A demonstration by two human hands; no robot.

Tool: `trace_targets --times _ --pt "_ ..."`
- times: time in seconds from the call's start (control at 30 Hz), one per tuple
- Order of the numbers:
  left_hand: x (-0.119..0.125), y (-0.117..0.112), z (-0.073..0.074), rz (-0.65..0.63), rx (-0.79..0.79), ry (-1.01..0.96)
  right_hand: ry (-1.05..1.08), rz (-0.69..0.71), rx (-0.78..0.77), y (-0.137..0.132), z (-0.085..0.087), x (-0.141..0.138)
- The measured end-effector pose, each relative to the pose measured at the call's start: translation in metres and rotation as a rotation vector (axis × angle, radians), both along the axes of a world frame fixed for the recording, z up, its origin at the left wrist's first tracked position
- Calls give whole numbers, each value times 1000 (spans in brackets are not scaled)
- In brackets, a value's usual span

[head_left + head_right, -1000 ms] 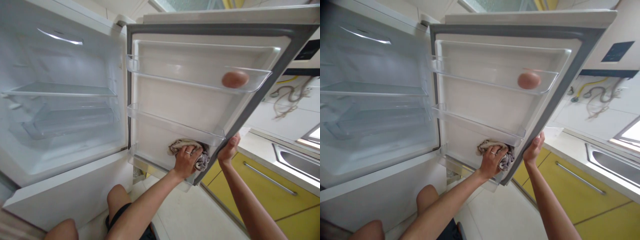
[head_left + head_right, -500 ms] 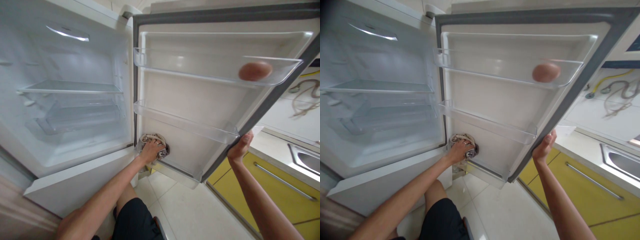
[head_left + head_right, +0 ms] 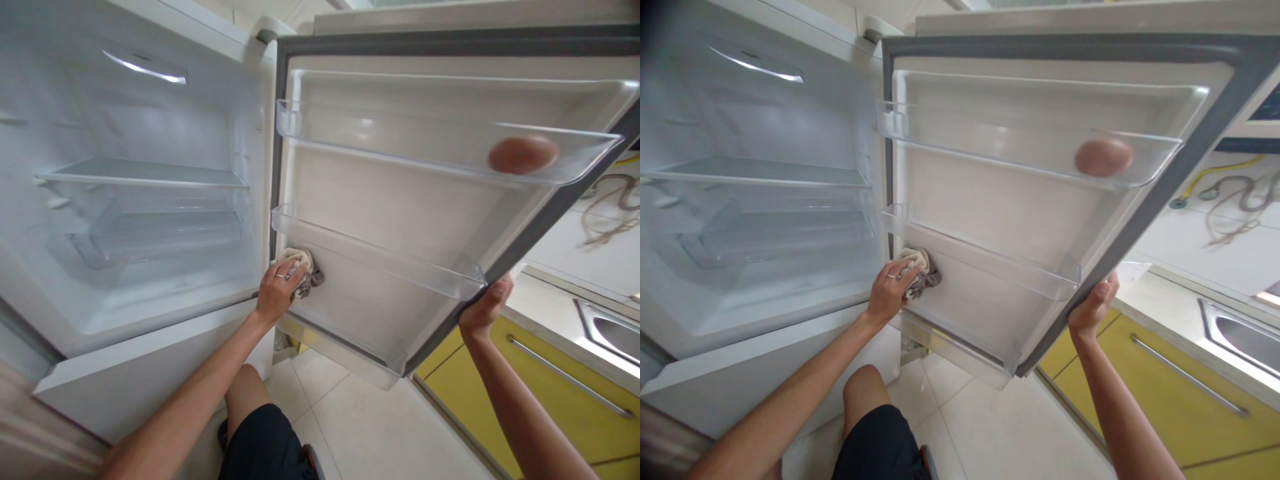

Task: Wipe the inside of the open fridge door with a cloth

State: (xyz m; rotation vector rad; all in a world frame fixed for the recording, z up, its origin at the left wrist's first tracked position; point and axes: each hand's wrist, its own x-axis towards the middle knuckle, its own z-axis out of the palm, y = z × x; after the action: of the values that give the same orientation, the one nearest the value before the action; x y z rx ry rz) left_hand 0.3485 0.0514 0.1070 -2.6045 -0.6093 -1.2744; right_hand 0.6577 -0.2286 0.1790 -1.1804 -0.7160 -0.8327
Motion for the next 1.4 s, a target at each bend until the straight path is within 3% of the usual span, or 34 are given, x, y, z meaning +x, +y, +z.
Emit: trace_targets --times 0.1,0.2,0.33,0.47,0.77,0.87,0.97,1.2,1.4 --pt "-5 2 31 73 -63 -53 9 10 25 0 1 -2" --pt "-5 -2 48 107 -106 121 26 13 20 -1 2 -7" --pt "-7 -9 35 150 -200 355 15 -17 -6 -4 1 -12" --pt "-20 -9 15 158 -279 398 -6 -27 -18 -5 -1 -11" --pt "-43 -17 17 143 -415 302 16 -33 -15 -3 -1 -3" --pt "-40 -37 10 122 -378 245 17 -41 -28 -3 -1 -1" --pt "-28 -68 3 3 -368 215 -4 -42 -22 -3 -1 0" --pt "30 -153 -4 -412 -412 233 21 -38 -33 -3 2 -8" --pt "74 -213 0 -569 -287 322 8 -3 -12 -2 1 -6"
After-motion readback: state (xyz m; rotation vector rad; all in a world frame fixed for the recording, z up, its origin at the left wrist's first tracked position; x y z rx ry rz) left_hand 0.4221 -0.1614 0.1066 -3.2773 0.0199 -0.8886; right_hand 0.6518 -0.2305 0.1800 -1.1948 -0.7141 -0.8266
